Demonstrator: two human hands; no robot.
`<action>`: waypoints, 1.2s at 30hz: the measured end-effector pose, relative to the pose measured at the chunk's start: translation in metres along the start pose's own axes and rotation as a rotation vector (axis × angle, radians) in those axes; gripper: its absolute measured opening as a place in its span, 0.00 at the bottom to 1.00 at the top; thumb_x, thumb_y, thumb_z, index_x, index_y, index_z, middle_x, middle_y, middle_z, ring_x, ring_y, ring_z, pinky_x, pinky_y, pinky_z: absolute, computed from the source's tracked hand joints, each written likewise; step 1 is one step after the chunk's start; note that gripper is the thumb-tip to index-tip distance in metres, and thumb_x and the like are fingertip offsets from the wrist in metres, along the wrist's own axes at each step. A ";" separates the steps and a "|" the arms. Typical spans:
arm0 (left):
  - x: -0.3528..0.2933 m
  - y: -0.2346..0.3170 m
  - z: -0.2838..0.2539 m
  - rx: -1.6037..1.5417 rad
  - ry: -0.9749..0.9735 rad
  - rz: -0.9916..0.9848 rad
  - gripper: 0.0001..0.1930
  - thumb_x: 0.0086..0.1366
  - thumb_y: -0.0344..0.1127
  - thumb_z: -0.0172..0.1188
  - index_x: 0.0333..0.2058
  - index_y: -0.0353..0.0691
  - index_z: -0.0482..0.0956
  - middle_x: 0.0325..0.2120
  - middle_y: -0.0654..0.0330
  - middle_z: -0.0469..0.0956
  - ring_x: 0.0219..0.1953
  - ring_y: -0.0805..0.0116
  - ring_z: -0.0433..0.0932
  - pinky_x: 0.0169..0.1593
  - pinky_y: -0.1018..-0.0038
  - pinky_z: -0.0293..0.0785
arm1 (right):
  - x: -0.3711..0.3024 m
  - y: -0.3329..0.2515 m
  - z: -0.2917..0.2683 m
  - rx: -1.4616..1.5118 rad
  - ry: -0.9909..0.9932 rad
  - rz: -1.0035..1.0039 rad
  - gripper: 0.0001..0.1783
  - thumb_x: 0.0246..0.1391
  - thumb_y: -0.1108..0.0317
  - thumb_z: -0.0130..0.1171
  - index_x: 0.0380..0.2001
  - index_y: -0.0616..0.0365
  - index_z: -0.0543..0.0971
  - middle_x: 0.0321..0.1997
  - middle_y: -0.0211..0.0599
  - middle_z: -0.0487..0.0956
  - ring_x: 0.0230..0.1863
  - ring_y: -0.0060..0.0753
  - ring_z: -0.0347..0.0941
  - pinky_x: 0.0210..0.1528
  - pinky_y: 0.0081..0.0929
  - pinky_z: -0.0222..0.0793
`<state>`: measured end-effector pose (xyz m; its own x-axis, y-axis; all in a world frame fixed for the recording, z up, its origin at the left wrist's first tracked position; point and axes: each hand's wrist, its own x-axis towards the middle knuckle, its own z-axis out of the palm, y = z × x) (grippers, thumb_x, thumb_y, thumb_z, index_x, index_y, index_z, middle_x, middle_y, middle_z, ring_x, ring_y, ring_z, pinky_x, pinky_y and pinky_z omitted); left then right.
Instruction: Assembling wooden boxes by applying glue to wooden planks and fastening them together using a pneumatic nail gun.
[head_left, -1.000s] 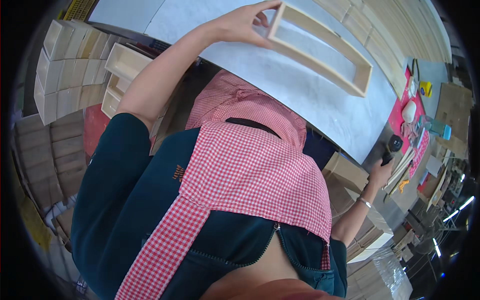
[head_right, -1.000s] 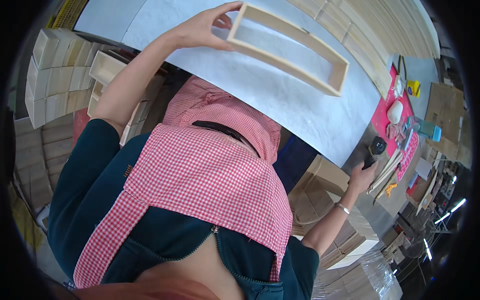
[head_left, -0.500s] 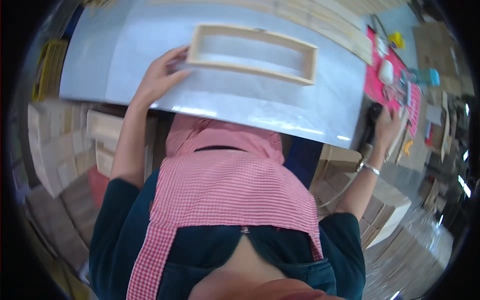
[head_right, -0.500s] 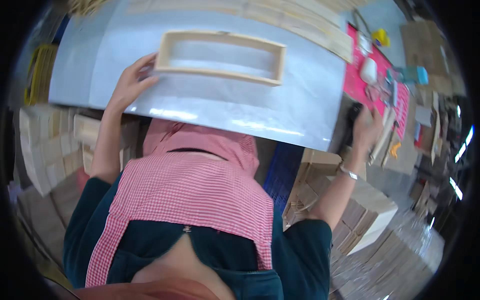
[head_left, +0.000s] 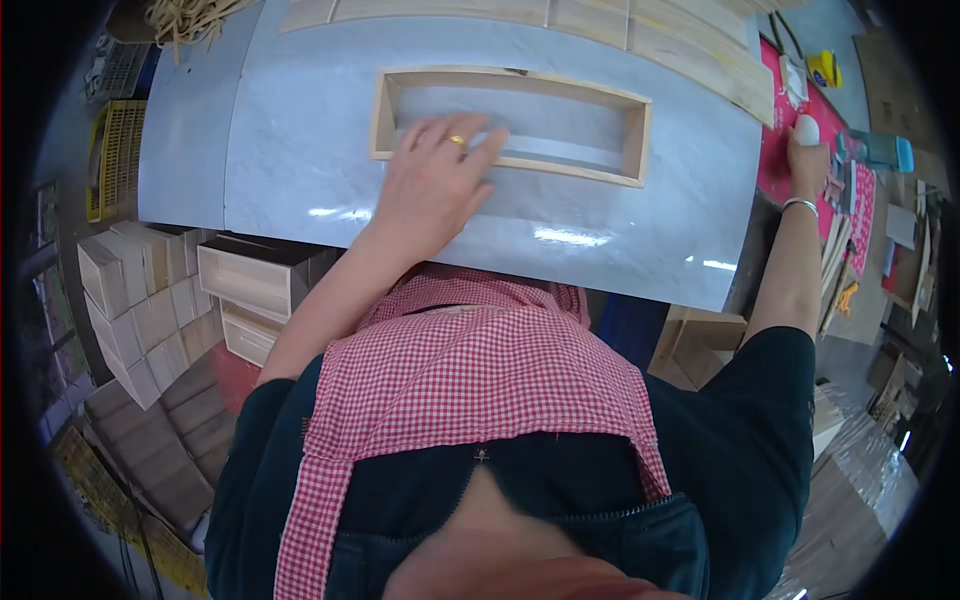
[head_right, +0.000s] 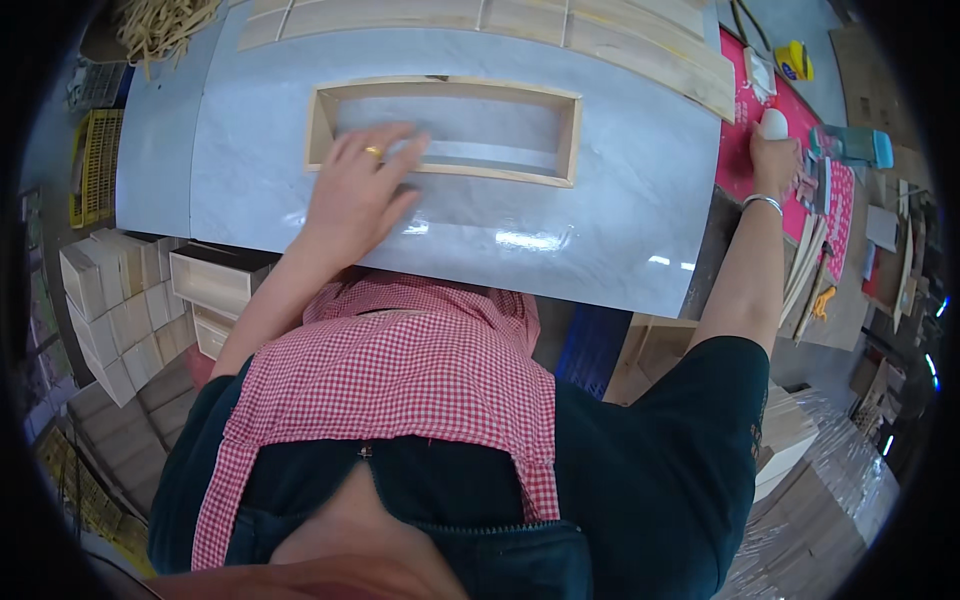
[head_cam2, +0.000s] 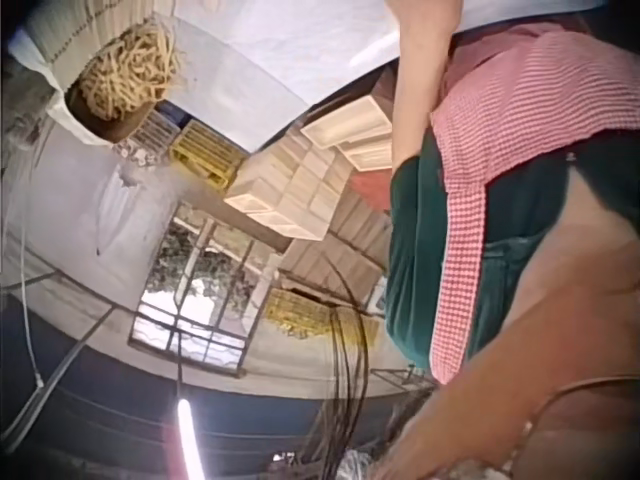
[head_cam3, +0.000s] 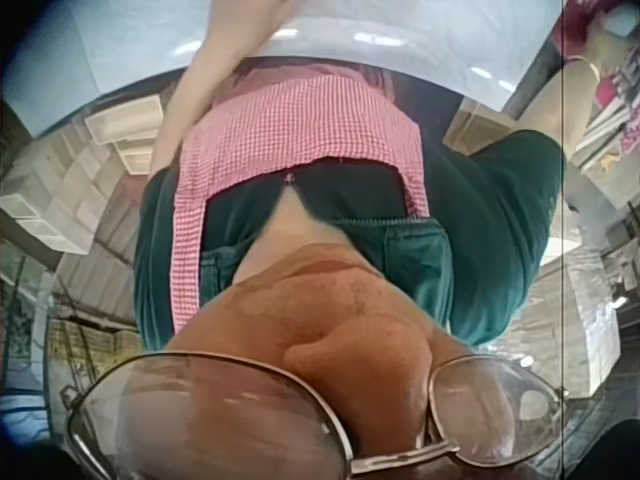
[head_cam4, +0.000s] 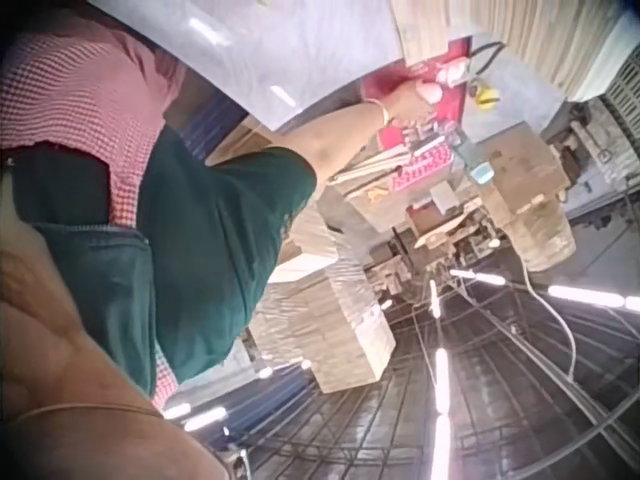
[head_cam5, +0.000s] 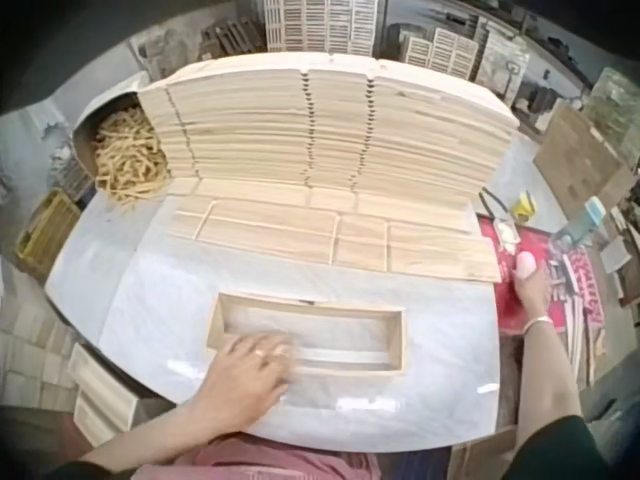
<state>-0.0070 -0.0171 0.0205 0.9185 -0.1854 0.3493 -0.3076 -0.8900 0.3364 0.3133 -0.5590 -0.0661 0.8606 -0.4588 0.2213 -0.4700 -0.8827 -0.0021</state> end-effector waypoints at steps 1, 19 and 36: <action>0.000 -0.002 0.014 0.030 -0.043 0.001 0.18 0.57 0.33 0.69 0.47 0.41 0.82 0.42 0.60 0.82 0.42 0.62 0.78 0.53 0.67 0.70 | 0.002 0.007 0.006 0.062 0.031 -0.022 0.42 0.51 0.36 0.65 0.51 0.68 0.78 0.51 0.59 0.80 0.53 0.54 0.78 0.56 0.48 0.74; 0.069 -0.087 -0.051 -1.861 -0.289 -0.738 0.20 0.75 0.44 0.48 0.48 0.31 0.79 0.26 0.64 0.73 0.26 0.76 0.69 0.30 0.78 0.64 | -0.175 -0.038 -0.162 1.700 0.493 0.109 0.32 0.55 0.56 0.72 0.50 0.68 0.69 0.36 0.48 0.81 0.27 0.34 0.80 0.28 0.21 0.80; 0.019 -0.005 -0.026 -0.051 0.035 -0.013 0.15 0.71 0.47 0.55 0.49 0.45 0.76 0.27 0.55 0.78 0.30 0.63 0.77 0.38 0.64 0.72 | -0.300 -0.065 -0.225 1.907 0.134 -0.201 0.27 0.61 0.56 0.65 0.48 0.72 0.72 0.35 0.47 0.79 0.28 0.33 0.79 0.28 0.16 0.76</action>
<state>0.0060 -0.0054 0.0483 0.9134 -0.1588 0.3748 -0.3091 -0.8697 0.3848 0.0418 -0.3409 0.0872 0.8047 -0.4233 0.4163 0.5040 0.1165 -0.8558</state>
